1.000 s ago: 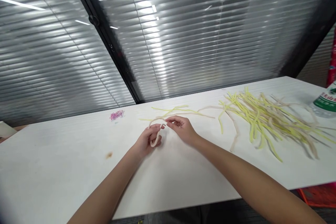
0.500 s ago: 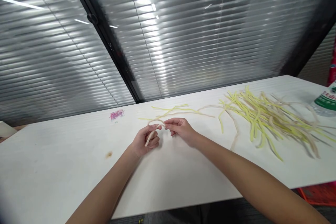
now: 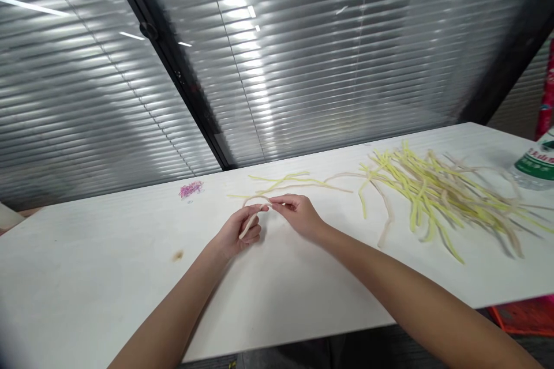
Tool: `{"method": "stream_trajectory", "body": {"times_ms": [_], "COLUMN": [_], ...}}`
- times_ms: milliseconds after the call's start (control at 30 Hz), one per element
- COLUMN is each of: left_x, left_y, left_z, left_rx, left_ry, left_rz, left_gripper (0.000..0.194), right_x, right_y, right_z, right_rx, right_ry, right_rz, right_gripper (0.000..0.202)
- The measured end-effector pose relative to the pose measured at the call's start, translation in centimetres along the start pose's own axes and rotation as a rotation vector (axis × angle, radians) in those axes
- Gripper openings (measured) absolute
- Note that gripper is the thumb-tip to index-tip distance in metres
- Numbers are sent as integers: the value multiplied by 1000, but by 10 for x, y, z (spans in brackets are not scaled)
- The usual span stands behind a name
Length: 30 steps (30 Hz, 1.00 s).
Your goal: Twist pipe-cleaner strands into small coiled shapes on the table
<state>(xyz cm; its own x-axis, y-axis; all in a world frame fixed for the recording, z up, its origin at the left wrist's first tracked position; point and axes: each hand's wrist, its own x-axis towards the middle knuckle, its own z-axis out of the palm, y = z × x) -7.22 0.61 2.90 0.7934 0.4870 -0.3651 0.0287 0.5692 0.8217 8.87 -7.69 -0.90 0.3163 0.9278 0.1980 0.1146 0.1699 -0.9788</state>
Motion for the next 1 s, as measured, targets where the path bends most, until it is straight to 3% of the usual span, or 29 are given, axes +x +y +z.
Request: {"method": "stream_trajectory", "body": {"times_ms": [200, 567, 767, 1000], "left_x": [0, -2, -2, 0], "left_y": [0, -3, -2, -2], "left_z": [2, 5, 8, 7], "left_rx": [-12, 47, 90, 104], "left_ry": [32, 45, 51, 72], "left_rz": [-13, 11, -7, 2], "left_gripper": [20, 23, 25, 22], "right_x": [-4, -6, -3, -2], "right_y": [-5, -6, -2, 0], "right_z": [2, 4, 3, 1], "right_rx": [-223, -328, -323, -208], "right_ry": [-5, 34, 59, 43], "right_rz": [-171, -234, -210, -41], "right_gripper": [29, 29, 27, 18]}}
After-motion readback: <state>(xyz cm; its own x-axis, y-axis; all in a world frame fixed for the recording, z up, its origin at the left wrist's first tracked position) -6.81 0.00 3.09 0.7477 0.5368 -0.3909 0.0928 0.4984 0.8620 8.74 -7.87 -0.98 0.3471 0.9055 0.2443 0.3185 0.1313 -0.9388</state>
